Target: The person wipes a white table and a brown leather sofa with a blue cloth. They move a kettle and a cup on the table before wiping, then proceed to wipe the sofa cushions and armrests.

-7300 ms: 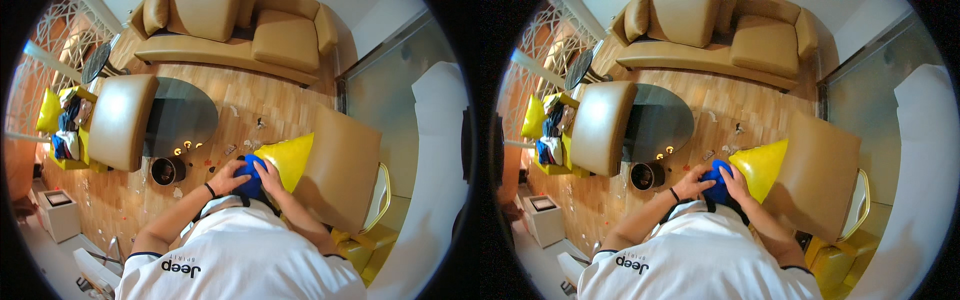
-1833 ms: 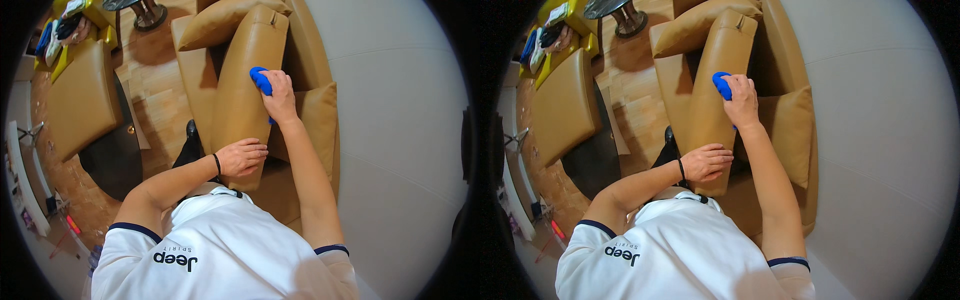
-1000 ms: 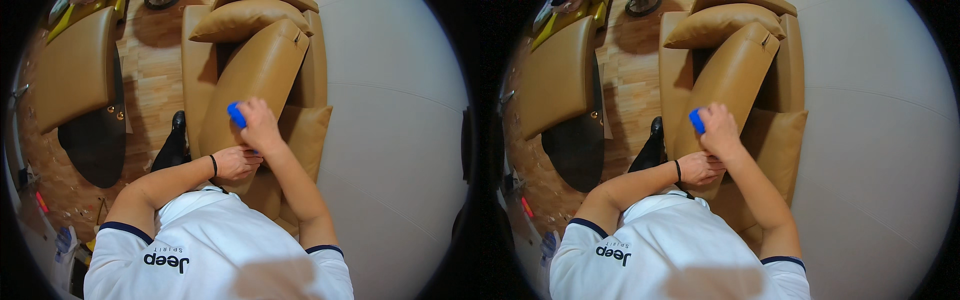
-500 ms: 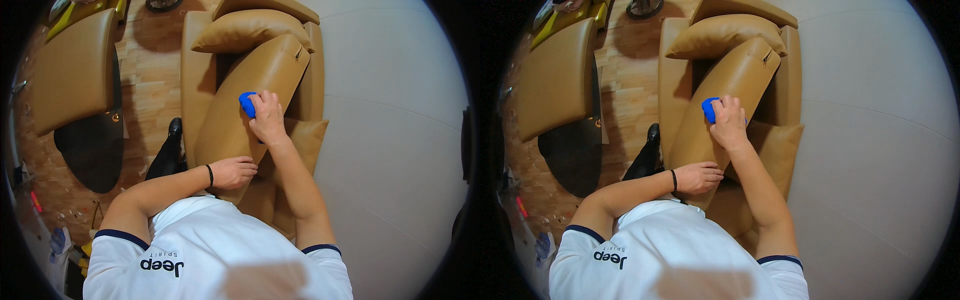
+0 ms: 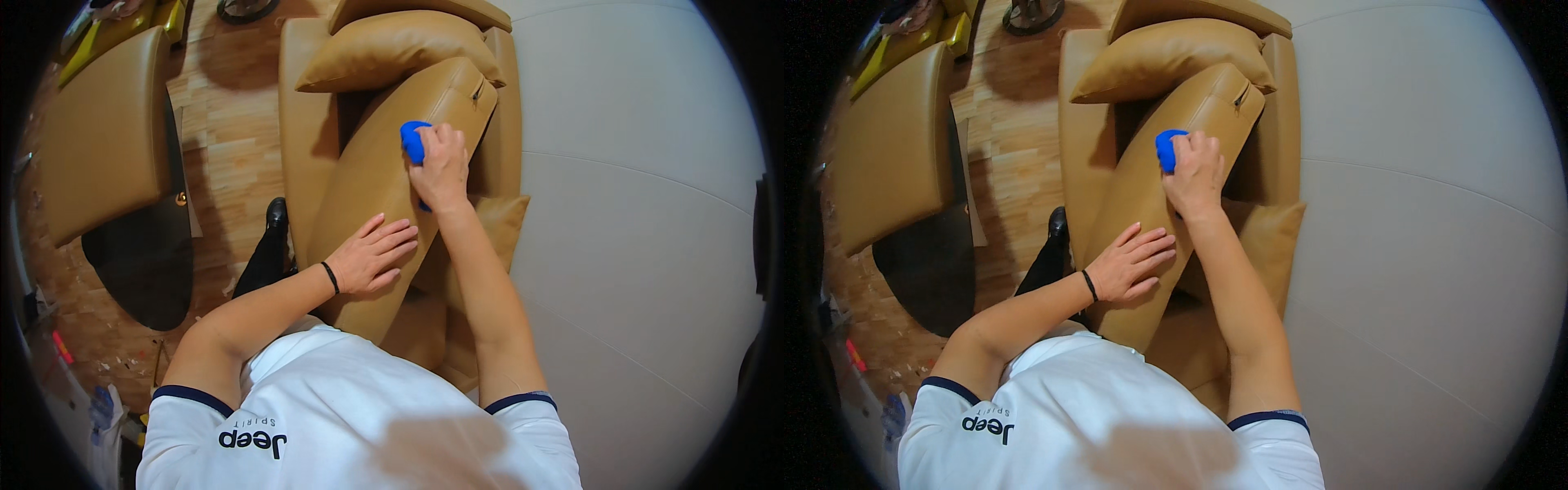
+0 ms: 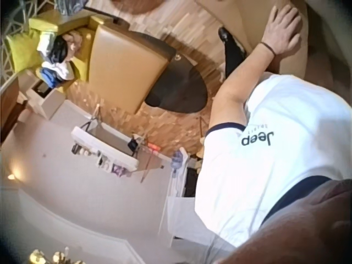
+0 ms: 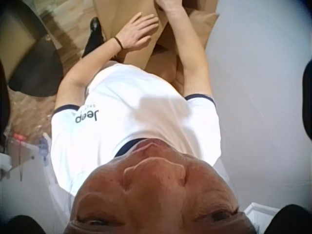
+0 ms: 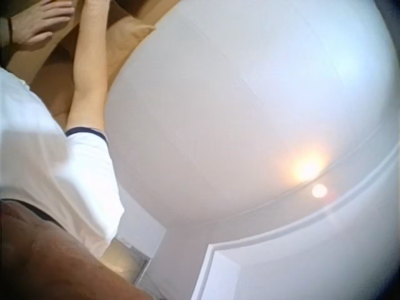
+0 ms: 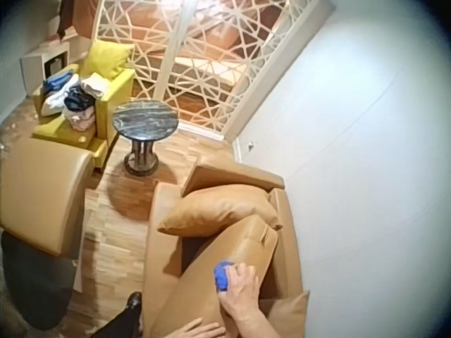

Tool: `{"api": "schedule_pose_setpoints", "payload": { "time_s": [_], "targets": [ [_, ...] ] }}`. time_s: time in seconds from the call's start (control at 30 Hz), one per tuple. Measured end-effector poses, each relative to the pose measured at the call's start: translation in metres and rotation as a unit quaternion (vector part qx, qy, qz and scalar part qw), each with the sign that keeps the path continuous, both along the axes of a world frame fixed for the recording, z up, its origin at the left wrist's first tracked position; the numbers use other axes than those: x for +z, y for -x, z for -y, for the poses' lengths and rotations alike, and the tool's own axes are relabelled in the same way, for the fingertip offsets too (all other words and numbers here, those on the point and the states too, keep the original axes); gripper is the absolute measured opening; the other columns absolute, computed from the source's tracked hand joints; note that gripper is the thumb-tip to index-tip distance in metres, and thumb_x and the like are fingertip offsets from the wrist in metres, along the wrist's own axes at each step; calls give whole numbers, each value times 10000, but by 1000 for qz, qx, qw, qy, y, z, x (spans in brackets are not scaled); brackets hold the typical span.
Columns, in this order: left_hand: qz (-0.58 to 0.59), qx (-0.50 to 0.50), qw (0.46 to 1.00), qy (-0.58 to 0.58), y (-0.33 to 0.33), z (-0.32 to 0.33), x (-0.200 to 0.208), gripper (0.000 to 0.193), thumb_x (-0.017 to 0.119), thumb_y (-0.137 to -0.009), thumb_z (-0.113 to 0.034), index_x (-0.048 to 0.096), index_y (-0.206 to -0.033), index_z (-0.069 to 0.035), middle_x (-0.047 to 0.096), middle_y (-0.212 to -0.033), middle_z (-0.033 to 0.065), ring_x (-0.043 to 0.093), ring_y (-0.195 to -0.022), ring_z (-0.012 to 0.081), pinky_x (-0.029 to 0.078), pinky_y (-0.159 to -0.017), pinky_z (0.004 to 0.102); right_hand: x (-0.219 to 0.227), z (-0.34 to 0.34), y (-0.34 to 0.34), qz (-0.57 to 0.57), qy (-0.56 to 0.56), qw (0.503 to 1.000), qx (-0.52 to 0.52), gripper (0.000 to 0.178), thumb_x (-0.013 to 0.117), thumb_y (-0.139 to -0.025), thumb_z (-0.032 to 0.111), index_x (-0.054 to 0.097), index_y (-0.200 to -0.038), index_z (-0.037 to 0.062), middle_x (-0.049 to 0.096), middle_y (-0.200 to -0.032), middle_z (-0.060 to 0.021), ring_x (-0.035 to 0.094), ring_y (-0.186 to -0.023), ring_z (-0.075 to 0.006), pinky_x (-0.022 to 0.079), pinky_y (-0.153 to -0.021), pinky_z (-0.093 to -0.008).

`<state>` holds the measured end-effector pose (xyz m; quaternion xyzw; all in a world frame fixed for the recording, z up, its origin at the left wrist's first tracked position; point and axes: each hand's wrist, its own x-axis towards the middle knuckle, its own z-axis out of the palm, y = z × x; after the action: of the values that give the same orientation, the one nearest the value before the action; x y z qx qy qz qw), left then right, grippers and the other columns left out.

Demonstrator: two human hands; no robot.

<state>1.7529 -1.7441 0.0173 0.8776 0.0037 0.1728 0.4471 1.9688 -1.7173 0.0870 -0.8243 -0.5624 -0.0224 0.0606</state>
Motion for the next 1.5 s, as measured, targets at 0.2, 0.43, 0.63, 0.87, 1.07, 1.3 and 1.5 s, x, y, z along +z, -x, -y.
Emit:
{"api": "schedule_pose_setpoints", "payload": {
  "time_s": [0.2,0.43,0.63,0.87,1.07,1.3,1.5],
  "targets": [
    [7,0,1000,3,0,0,2,578,594,-937,-312,519,-1469,-101,424,-1586,97,351,-1494,288,227,-1211,554,-2,-40,-51,51,-87,995,-17,317,766,-771,131,674,-1074,110,620,-1092,-101,572,-1052,-339,491,-901,-485],
    [-13,-5,1000,7,-2,-4,7,580,598,-930,-300,519,-1470,-104,428,-1584,95,349,-1496,287,222,-1214,551,-15,-32,-63,-23,-78,997,-13,327,789,-780,164,694,-1092,152,630,-1154,-83,566,-1093,-346,481,-939,-468],
    [-7,-6,1000,13,-2,-1,8,582,610,-915,-269,524,-1468,-109,433,-1582,98,355,-1495,296,200,-1226,546,-14,1,-111,-56,-217,972,-72,351,787,-797,140,681,-1130,107,635,-1108,-145,574,-1037,-387,476,-923,-479],
    [-10,2,1000,11,-4,2,4,588,616,-887,-232,535,-1457,-110,430,-1587,111,359,-1491,320,180,-1230,539,-28,70,-39,-85,-213,972,-57,427,777,-750,44,639,-1151,94,617,-1107,-142,563,-1034,-385,456,-922,-469],
    [3,10,1000,-20,-6,4,10,581,631,-883,-231,543,-1444,-102,436,-1581,107,360,-1494,297,197,-1229,537,10,91,-4,-162,-200,963,-74,418,769,-763,41,659,-1159,117,625,-1125,-116,571,-1072,-358,471,-951,-444],
    [47,111,991,-66,-1,23,1,771,825,-774,-235,477,-1435,-43,408,-1437,209,411,-1372,411,280,-1182,577,-14,112,31,-140,-182,970,-78,397,753,-796,86,673,-1176,166,632,-1136,-61,570,-1080,-323,476,-943,-443],
    [-10,202,978,49,3,38,-5,898,862,-749,-284,406,-1469,-1,378,-1474,222,399,-1368,425,344,-1156,520,7,149,52,-227,-173,955,-76,346,746,-785,67,688,-1116,147,625,-1085,-76,582,-1039,-332,495,-906,-420]
  ]
}}
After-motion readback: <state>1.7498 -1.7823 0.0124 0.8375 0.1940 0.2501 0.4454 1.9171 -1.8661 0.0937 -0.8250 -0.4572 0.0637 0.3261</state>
